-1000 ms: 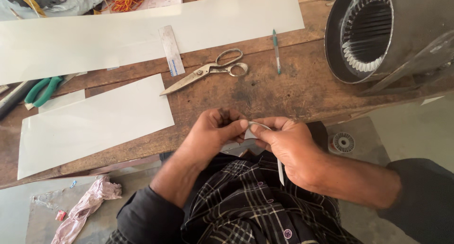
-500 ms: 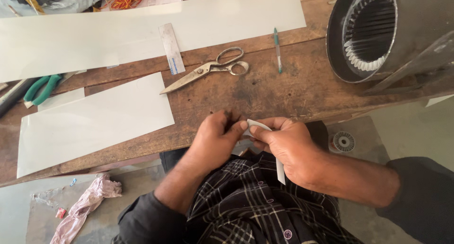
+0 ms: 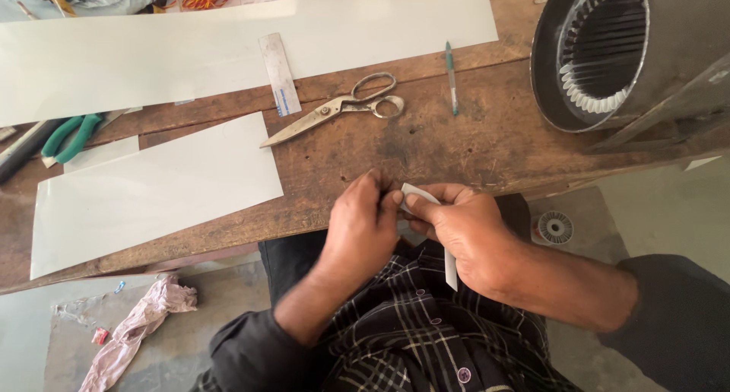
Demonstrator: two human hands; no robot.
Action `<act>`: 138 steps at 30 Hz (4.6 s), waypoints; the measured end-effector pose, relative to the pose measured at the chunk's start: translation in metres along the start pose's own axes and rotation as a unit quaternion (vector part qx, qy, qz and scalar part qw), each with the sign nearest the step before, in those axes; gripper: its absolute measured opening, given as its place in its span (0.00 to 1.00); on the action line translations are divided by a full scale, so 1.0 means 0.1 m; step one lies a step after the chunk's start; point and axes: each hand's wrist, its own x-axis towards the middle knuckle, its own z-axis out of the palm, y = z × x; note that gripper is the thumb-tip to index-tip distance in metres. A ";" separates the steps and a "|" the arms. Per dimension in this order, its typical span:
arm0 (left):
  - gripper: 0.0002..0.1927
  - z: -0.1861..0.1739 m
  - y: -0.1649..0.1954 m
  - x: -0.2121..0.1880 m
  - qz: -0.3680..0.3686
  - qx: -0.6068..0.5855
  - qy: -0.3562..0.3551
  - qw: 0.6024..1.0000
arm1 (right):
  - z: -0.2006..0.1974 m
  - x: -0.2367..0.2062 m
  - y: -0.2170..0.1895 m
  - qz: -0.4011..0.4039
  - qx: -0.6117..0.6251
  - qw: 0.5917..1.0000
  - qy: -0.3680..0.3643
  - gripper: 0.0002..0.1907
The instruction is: The person cuts white rectangular sheets into strips using scissors, folds them, and inserts them into the slots of a cylindrical motor stator. The person repeats this process for multiple strips and marks a larger sheet with a ruler and pen.
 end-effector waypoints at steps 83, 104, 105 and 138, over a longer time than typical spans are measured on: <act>0.06 -0.78 -0.19 0.17 -0.267 -0.309 -0.051 0.911 | -0.31 -0.07 -0.74 0.007 0.047 0.998 0.033 0.12; 0.11 -0.34 -0.02 0.30 -0.242 -0.235 -0.132 0.932 | 0.07 0.03 -0.18 0.054 -0.031 0.998 0.000 0.11; 0.11 -0.34 -0.04 0.31 -0.250 -0.236 -0.142 0.928 | 0.06 0.03 -0.17 0.054 -0.033 0.998 0.003 0.11; 0.10 -0.15 0.03 0.19 -0.143 -0.048 -0.048 0.987 | 0.12 -0.04 -0.11 0.036 -0.018 0.999 -0.002 0.08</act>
